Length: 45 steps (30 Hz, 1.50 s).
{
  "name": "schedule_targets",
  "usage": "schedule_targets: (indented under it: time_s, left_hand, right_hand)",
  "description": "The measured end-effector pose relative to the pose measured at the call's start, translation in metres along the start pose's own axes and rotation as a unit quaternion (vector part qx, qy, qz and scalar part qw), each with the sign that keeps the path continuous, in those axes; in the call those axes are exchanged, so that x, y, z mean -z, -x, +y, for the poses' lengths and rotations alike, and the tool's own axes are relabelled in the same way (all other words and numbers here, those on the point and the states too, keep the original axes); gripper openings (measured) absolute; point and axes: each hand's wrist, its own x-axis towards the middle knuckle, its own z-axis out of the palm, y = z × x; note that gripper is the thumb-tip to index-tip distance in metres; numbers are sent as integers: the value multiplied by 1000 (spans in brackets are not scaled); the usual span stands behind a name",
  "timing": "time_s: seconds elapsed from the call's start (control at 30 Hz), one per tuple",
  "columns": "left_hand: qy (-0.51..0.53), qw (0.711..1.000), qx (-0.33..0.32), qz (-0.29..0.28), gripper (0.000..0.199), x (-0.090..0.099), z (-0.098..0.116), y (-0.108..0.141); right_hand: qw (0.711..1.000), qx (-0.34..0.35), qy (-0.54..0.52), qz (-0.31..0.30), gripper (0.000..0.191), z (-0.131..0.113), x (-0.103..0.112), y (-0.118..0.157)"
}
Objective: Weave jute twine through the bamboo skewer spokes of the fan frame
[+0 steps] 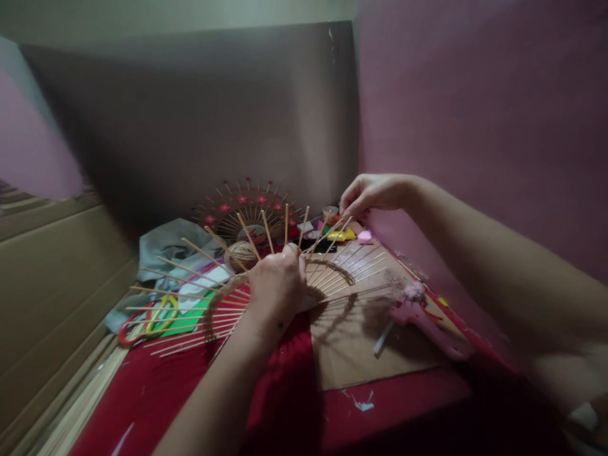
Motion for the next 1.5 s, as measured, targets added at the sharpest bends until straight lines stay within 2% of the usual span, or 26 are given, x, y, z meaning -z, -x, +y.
schedule_targets:
  time_s: [0.13,0.27,0.4,0.57,0.7,0.8,0.93,1.1,1.17,1.27,1.37,1.5]
  left_hand:
    - [-5,1000,9,-6,26,0,0,0]
    - [-12,1000,5,-2,27,1,0,1]
    - [-10,1000,3,8,28,0,0,2]
    - [-1,1000,5,-8,28,2,-2,3]
    - [28,999,11,-11,28,5,-4,5]
    - [51,998,25,-11,28,7,-9,3]
    - [63,997,38,7,27,13,-27,-8]
    - [106,993,55,10,26,30,-55,-20]
    - [131,989,69,6,26,39,-62,-22]
    - [197,976,94,1,24,52,-70,-24]
    - [270,958,98,-5,23,63,-81,-28]
    - [314,944,104,24,24,71,-97,-34]
  right_hand:
    - [998,40,-31,24,20,-7,4,11]
    - [997,60,-51,13,23,-5,3,14]
    - [997,46,-52,-16,24,2,5,14]
    - [996,8,-92,-12,19,20,4,2]
    - [988,-48,-145,-28,17,42,-11,-19]
    - [985,-62,-148,-59,19,56,-30,-34]
    - [980,-42,-177,-77,18,63,-51,-46]
    - [967,-3,-244,-76,23,60,-59,-53]
    - [952,24,-296,-67,23,62,-64,-55]
    - [900,96,-424,-39,25,66,-77,-59]
    - [868,165,-468,19,24,64,-93,-59]
    - [824,246,-506,68,36,46,-118,-49]
